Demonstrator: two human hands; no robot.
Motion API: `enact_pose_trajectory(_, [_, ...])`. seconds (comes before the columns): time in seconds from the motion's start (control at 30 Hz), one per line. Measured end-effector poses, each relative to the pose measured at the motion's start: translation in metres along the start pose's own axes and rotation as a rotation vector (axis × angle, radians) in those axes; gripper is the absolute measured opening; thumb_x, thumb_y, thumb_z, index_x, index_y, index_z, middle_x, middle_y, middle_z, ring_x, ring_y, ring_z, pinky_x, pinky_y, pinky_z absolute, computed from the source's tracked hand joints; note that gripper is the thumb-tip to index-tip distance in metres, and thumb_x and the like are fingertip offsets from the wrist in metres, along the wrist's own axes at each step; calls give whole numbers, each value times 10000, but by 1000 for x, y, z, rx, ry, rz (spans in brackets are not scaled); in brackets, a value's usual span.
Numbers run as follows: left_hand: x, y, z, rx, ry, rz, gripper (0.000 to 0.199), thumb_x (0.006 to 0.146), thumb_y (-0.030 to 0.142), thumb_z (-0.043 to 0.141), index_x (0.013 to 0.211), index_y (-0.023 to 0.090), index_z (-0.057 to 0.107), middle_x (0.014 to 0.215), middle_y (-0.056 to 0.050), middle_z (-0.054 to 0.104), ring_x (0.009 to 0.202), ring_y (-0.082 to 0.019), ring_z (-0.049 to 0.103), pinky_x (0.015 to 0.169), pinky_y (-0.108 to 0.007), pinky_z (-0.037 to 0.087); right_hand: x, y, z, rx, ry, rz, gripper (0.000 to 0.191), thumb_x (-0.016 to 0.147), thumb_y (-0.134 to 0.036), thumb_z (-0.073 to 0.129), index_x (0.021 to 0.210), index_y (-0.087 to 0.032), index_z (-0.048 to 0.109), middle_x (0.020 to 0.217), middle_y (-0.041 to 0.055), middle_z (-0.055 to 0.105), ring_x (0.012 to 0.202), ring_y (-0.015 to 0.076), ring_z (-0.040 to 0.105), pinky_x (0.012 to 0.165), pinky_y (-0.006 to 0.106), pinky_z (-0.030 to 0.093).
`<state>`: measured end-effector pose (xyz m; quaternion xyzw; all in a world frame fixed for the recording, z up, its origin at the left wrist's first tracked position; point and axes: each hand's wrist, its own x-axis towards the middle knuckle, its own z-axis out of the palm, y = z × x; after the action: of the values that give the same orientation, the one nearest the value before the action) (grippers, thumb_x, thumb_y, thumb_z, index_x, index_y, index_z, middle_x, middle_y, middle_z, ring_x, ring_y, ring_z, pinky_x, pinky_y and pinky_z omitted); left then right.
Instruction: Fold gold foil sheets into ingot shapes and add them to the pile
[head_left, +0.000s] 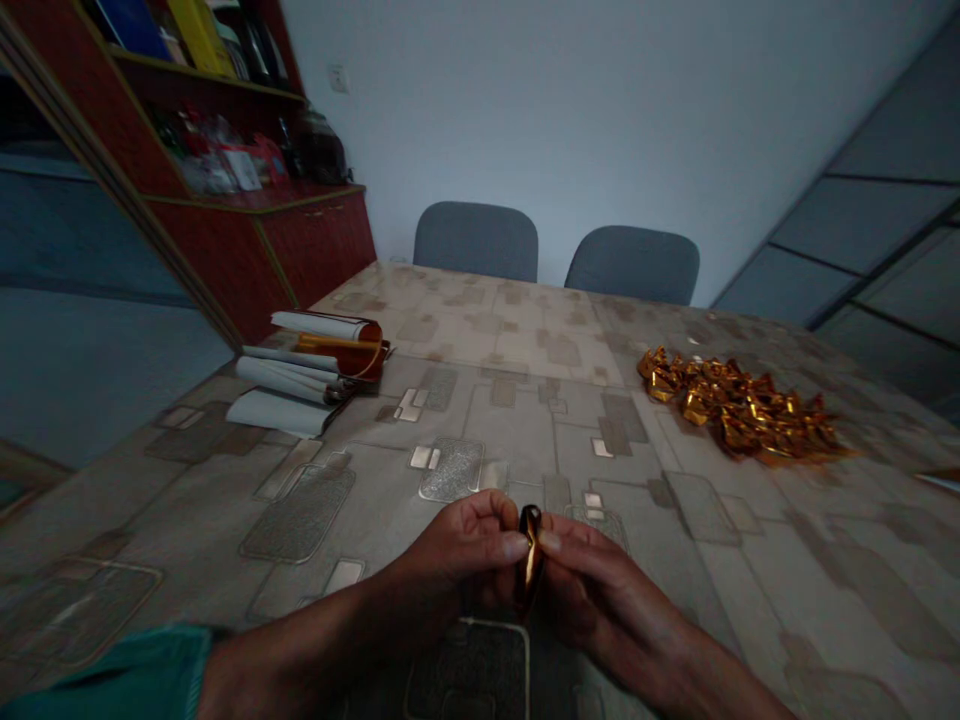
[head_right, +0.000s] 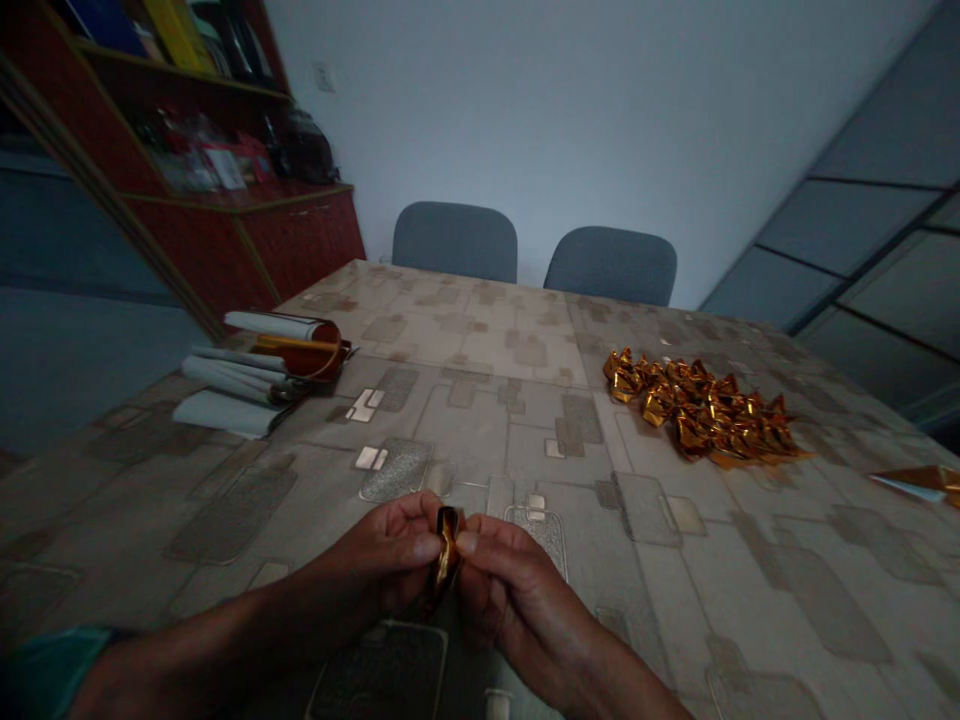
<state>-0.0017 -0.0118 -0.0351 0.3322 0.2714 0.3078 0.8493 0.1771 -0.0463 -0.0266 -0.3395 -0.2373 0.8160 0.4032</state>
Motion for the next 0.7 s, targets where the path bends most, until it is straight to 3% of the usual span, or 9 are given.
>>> enact_pose_trajectory(0.33, [1,-5,-1,-33,-22,71,355,787,335,832,805,186,510,719,14,597,535,-65,485,496,-184,327,-2,-2,3,5,8,10,243,830,-331,782,763,-146,638,505,-71,470,411,56,377,405,167,303])
enact_pose_trajectory(0.53, [1,-3,-5,-18,-50,16,352,795,354,829,911,184,544,726,11,616,528,-68,516,490,-179,335,-2,-2,3,-10,20,-1,252,818,-350,785,785,-143,645,500,-68,479,406,54,380,401,160,311])
enact_pose_trajectory(0.7, [1,-4,0,0,-26,70,370,776,370,835,885,188,533,658,42,587,458,-53,468,449,-178,329,-2,-2,5,-35,16,-2,279,822,-371,780,762,-147,623,508,-64,487,400,48,351,387,160,298])
